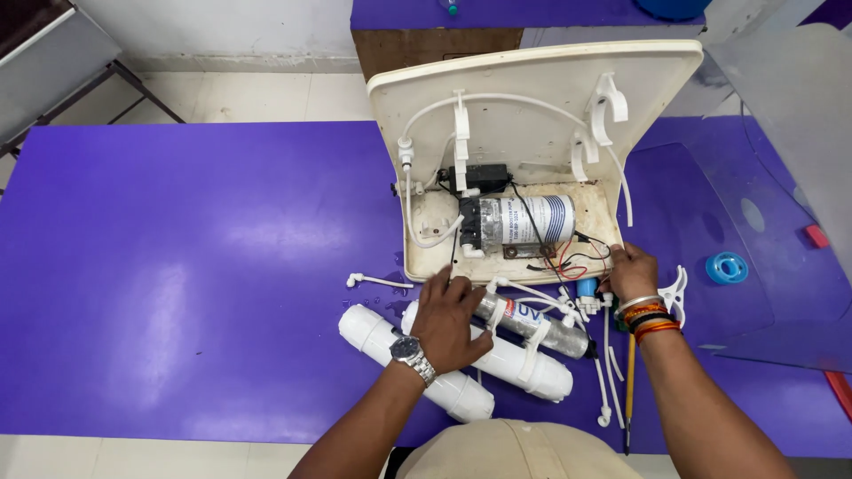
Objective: The recorder disassembles the outer casing and internal filter components of a water purification system using a screwdriver and hands.
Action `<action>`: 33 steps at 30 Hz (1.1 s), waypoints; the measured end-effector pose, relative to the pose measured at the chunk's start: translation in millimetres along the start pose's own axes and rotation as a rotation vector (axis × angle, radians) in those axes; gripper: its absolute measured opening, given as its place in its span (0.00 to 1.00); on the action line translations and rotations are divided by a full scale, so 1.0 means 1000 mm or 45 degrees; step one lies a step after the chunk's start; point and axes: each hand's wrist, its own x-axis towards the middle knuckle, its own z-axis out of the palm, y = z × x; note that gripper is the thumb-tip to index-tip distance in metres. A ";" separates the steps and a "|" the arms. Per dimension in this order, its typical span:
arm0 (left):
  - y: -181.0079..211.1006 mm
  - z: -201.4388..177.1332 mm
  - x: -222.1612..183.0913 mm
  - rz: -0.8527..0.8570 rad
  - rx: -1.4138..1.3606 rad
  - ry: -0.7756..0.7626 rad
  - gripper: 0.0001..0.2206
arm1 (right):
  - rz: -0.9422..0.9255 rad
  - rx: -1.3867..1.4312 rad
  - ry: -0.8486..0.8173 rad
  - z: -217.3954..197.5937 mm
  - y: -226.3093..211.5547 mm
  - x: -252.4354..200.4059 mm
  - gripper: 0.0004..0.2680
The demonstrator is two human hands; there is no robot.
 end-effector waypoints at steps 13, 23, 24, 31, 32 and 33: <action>-0.005 0.028 -0.014 -0.150 -0.370 0.221 0.20 | -0.033 -0.010 0.111 0.000 -0.001 -0.007 0.12; -0.070 0.032 0.004 -0.649 -0.840 0.288 0.12 | -0.527 -0.686 0.216 -0.016 0.015 0.003 0.12; -0.071 0.033 0.004 -0.658 -0.840 0.290 0.12 | -0.527 -0.689 0.208 -0.016 0.017 -0.001 0.12; -0.074 0.035 0.020 -0.757 -0.706 -0.122 0.15 | -0.760 -0.732 0.315 -0.013 0.003 -0.046 0.10; -0.067 0.026 0.023 -0.808 -0.691 -0.200 0.17 | -0.860 -0.738 0.413 -0.012 -0.008 -0.063 0.10; -0.065 0.025 0.025 -0.809 -0.694 -0.197 0.17 | -0.863 -0.739 0.411 -0.006 -0.025 -0.086 0.10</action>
